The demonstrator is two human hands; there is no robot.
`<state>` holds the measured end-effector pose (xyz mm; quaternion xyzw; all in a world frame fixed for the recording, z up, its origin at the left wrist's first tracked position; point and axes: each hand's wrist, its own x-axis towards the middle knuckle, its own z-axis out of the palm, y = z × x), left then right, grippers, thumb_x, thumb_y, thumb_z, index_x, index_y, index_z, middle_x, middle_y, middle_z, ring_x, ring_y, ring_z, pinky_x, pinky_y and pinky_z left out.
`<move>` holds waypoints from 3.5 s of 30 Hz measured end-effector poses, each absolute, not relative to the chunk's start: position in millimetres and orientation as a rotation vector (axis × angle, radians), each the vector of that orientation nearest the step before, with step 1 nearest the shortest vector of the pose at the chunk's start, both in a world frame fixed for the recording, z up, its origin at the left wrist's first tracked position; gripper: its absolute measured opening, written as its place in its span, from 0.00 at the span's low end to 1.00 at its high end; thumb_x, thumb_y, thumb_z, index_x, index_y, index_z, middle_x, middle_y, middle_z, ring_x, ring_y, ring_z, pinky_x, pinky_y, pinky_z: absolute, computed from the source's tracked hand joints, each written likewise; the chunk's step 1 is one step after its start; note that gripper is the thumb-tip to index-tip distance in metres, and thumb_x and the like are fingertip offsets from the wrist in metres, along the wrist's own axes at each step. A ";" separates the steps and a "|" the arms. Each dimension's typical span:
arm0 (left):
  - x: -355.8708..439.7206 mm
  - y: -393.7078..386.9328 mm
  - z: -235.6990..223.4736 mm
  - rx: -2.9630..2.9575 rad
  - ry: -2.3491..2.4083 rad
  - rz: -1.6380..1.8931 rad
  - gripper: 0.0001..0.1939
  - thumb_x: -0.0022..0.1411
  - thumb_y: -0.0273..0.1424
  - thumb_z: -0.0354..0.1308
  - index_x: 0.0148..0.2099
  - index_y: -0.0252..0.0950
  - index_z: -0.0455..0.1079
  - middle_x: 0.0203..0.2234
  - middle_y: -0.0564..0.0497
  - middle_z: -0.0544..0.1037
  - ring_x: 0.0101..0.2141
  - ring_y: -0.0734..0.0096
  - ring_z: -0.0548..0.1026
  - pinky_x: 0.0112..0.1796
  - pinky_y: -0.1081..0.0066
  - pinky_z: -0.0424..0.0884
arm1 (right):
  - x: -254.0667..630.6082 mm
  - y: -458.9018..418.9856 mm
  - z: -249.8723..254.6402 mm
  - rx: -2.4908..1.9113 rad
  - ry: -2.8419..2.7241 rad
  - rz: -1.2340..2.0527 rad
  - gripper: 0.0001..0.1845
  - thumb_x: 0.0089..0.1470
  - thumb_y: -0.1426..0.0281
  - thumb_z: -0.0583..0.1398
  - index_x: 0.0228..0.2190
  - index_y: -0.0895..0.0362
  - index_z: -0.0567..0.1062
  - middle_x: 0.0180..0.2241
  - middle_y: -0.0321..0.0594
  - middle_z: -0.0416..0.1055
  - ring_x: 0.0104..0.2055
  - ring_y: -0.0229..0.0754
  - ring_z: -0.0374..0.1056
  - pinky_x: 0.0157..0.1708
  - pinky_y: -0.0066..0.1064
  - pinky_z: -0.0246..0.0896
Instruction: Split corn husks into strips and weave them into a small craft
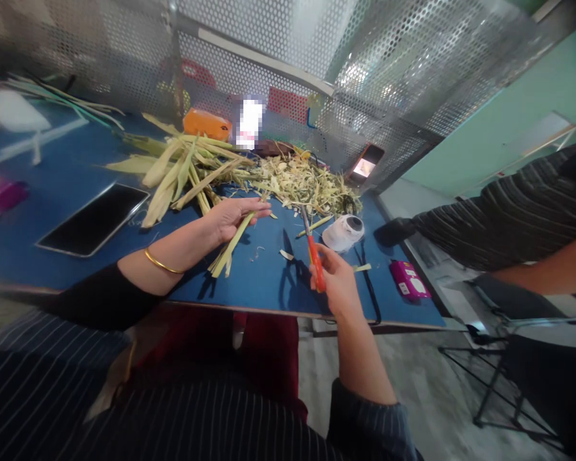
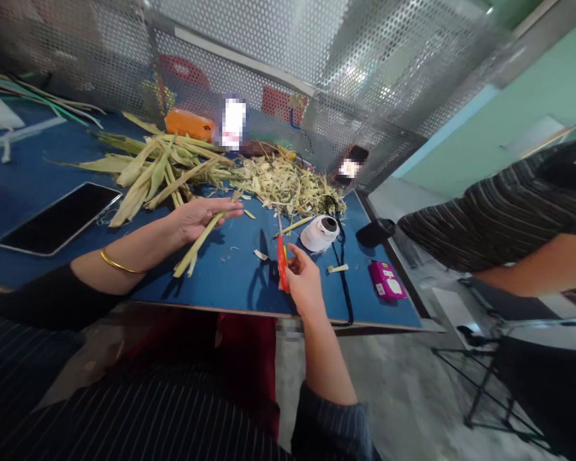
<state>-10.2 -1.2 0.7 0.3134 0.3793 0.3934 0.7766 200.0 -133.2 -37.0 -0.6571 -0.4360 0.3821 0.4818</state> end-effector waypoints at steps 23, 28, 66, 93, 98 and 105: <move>-15.1 3.7 -3.1 0.747 0.662 0.766 0.11 0.53 0.18 0.61 0.40 0.29 0.76 0.41 0.41 0.79 0.40 0.70 0.78 0.17 0.88 0.67 | 147.1 -157.9 -40.0 -0.704 -0.784 1.747 0.41 0.42 0.40 0.60 0.50 0.53 0.70 0.30 0.34 0.62 0.21 0.30 0.50 0.24 0.30 0.53; -13.1 1.2 -4.3 0.772 0.678 0.750 0.08 0.55 0.19 0.58 0.37 0.30 0.76 0.41 0.43 0.79 0.30 0.78 0.77 0.17 0.88 0.66 | 144.9 -152.7 -41.2 -0.665 -0.752 1.759 0.39 0.47 0.39 0.55 0.50 0.53 0.70 0.30 0.33 0.62 0.20 0.29 0.49 0.25 0.29 0.54; -8.0 -2.7 -13.0 0.838 0.816 0.826 0.09 0.48 0.22 0.66 0.35 0.33 0.77 0.31 0.49 0.78 0.24 0.80 0.70 0.22 0.81 0.65 | 122.6 -136.7 -40.0 -0.560 -0.673 1.756 0.28 0.62 0.49 0.43 0.46 0.55 0.70 0.27 0.33 0.62 0.17 0.28 0.51 0.21 0.25 0.56; -11.0 11.7 -13.2 0.683 0.901 1.008 0.03 0.52 0.18 0.61 0.31 0.29 0.74 0.36 0.42 0.80 0.36 0.71 0.78 0.20 0.86 0.67 | 141.3 -121.0 -30.0 -1.100 -0.965 1.421 0.22 0.54 0.51 0.58 0.42 0.54 0.69 0.23 0.29 0.62 0.14 0.27 0.52 0.14 0.23 0.50; -17.0 18.5 -13.2 0.641 0.881 1.043 0.05 0.53 0.17 0.60 0.33 0.28 0.74 0.36 0.41 0.80 0.34 0.73 0.78 0.19 0.86 0.68 | 158.0 -99.8 -21.0 -1.946 -1.725 0.566 0.22 0.52 0.60 0.60 0.46 0.56 0.67 0.28 0.39 0.72 0.28 0.42 0.70 0.27 0.31 0.62; -18.9 11.2 -1.4 0.615 0.766 0.912 0.08 0.54 0.16 0.58 0.38 0.27 0.74 0.36 0.41 0.80 0.35 0.69 0.80 0.17 0.85 0.68 | 138.5 -87.9 -11.8 -2.215 -2.177 0.056 0.13 0.54 0.66 0.58 0.39 0.63 0.71 0.36 0.56 0.74 0.36 0.53 0.73 0.36 0.39 0.65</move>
